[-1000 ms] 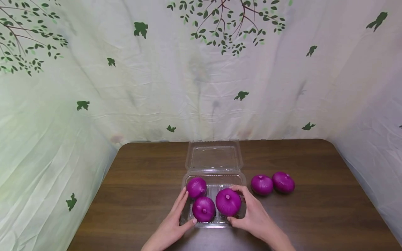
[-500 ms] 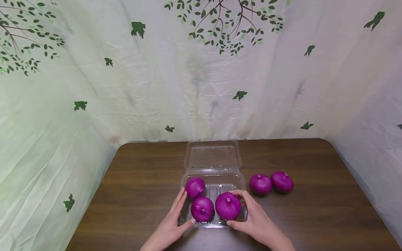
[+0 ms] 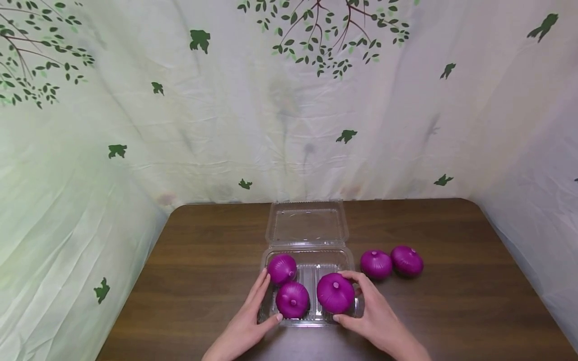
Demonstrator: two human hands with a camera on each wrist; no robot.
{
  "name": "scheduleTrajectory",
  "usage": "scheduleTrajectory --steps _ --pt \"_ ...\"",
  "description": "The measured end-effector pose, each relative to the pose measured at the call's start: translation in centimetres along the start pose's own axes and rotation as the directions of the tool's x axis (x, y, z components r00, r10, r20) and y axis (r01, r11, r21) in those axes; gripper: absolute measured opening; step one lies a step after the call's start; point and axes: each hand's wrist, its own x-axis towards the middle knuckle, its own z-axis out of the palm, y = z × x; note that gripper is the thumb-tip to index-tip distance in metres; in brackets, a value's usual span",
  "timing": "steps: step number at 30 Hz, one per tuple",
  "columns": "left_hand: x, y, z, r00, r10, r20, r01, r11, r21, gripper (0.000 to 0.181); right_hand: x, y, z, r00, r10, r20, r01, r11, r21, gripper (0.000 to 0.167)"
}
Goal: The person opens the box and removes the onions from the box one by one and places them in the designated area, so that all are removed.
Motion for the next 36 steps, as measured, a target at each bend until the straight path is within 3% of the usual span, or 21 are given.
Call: scheduleTrajectory --steps 10,17,24,36 --pt "0.1 0.1 0.0 1.0 0.017 -0.004 -0.017 1.0 0.013 0.09 -0.7 0.8 -1.7 0.991 -0.043 -0.128 0.031 0.995 -0.093 0.093" --pt "0.1 0.2 0.0 1.0 0.007 0.001 -0.007 1.0 0.005 0.09 -1.1 2.0 -3.5 0.979 -0.16 -0.126 0.133 0.971 -0.2 0.099" --pt "0.1 0.2 -0.1 1.0 0.01 0.003 -0.01 1.0 0.016 0.09 -1.6 2.6 -5.1 0.98 -0.155 -0.127 0.11 0.946 -0.305 0.1" --pt "0.2 0.1 -0.2 1.0 0.024 0.01 -0.024 1.0 0.009 0.09 -2.5 4.7 -9.3 0.97 -0.158 -0.187 0.09 0.94 -0.329 0.096"
